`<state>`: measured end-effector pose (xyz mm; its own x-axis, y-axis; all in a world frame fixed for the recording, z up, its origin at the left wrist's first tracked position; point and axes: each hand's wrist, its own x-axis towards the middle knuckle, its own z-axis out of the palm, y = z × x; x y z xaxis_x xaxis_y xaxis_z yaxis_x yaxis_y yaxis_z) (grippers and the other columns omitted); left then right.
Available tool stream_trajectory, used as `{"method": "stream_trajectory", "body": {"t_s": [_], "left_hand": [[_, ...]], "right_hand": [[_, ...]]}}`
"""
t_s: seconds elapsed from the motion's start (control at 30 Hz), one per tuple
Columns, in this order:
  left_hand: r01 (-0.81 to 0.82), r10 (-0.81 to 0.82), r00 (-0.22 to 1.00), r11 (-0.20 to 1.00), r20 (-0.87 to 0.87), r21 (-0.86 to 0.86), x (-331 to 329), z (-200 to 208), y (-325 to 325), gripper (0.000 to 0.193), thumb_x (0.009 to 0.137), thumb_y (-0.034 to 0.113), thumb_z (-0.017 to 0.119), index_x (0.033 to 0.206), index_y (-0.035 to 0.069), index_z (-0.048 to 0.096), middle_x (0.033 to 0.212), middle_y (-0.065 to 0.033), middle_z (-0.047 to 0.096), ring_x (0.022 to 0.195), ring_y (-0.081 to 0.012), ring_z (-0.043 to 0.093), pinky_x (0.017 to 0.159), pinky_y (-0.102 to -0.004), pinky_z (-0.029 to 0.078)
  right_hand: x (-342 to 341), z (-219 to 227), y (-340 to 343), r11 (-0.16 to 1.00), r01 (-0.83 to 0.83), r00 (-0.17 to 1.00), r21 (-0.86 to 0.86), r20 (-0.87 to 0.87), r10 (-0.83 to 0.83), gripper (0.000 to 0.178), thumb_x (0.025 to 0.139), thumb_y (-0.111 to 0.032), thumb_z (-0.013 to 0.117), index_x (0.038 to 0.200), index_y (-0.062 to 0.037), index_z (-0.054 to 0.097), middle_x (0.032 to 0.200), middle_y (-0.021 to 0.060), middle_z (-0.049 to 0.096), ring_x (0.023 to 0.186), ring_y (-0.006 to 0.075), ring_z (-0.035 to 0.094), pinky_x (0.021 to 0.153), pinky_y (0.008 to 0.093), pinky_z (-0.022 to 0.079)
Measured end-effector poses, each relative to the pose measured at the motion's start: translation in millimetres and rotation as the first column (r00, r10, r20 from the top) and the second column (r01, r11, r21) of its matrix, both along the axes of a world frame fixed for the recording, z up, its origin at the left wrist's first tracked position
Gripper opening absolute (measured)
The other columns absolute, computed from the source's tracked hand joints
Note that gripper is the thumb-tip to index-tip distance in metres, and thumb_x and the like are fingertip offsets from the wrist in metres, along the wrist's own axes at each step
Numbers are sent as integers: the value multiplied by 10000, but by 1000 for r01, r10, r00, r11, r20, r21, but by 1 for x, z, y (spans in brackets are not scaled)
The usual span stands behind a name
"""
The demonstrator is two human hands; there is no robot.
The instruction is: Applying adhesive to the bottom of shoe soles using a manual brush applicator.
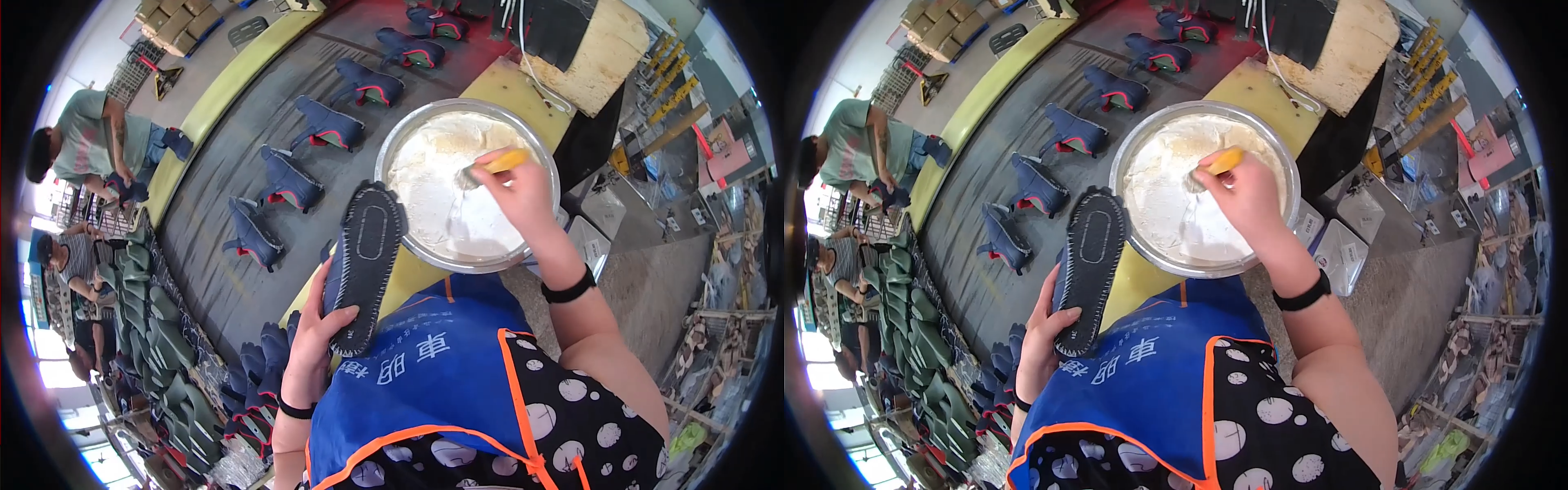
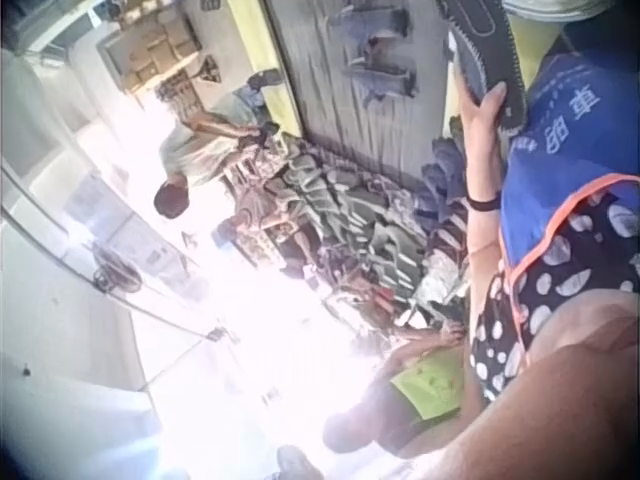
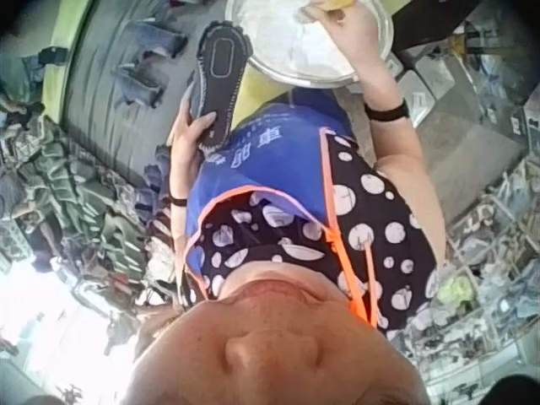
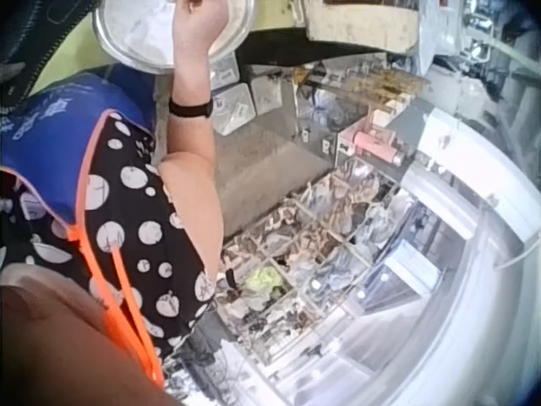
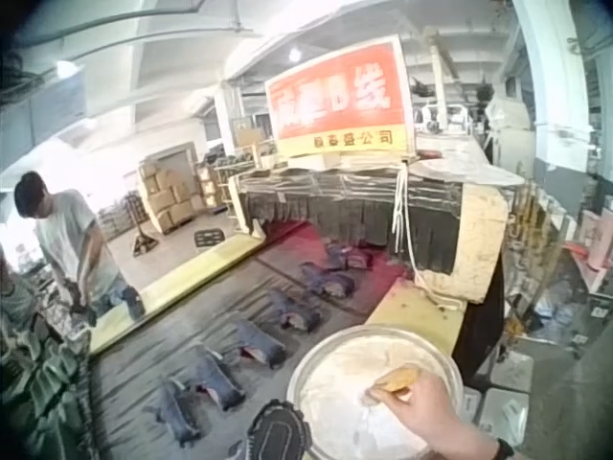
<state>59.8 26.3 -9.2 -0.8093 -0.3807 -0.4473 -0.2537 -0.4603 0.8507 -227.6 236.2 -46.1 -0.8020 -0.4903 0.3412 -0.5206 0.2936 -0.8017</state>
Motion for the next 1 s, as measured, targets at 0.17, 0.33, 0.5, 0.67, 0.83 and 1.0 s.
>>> {"method": "stream_trajectory", "body": {"t_s": [0.17, 0.33, 0.5, 0.67, 0.83, 1.0], "left_hand": [[162, -161, 986, 987, 42, -9, -16, 5, -5, 863, 809, 81, 692, 1575, 9, 300, 1433, -167, 532, 1301, -232, 535, 1105, -336, 396], [280, -275, 957, 959, 93, -41, -28, 10, -5, 846, 821, 118, 706, 1564, -1, 318, 1416, -164, 544, 1298, -232, 532, 1104, -331, 390], [327, -327, 942, 945, 77, 11, -31, 10, -6, 838, 818, 134, 708, 1555, 0, 333, 1417, -161, 544, 1299, -230, 530, 1110, -332, 384], [307, -312, 950, 942, 19, 136, -23, 11, -9, 832, 810, 145, 679, 1550, -12, 334, 1428, -163, 540, 1309, -240, 531, 1122, -336, 382], [327, -333, 942, 901, -27, 287, -18, 17, -10, 804, 811, 179, 640, 1524, -56, 353, 1463, -175, 523, 1331, -242, 521, 1136, -337, 379], [336, -341, 939, 888, -42, 314, -15, 16, -9, 829, 794, 196, 652, 1527, -50, 353, 1471, -182, 516, 1343, -247, 511, 1146, -343, 366]], "right_hand": [[0, 24, -2, 974, 127, 984, 187, -148, -100, 178, 801, -168, 804, 951, -92, 744, 893, 83, 703, 816, 300, 674, 743, 388, 519], [36, 48, -5, 956, -294, 879, -5, -394, 269, 173, 821, -167, 779, 991, -160, 752, 925, 3, 694, 906, 201, 663, 963, 405, 417], [52, 57, -15, 821, -569, 758, 46, -356, 546, 130, 822, -183, 766, 947, -191, 732, 950, -56, 675, 952, 143, 663, 1043, 430, 343], [27, 48, -23, 902, -432, 836, -10, -380, 396, 99, 821, -169, 766, 909, -174, 721, 904, -33, 674, 859, 185, 641, 931, 381, 396], [37, 44, -18, 894, -404, 902, -191, -244, 356, 177, 772, -66, 813, 934, -93, 747, 897, 47, 672, 841, 238, 637, 739, 335, 487], [46, 41, -27, 809, -556, 819, -192, -294, 493, 158, 800, -38, 801, 933, -43, 715, 894, 73, 657, 820, 229, 649, 735, 325, 507]]}}
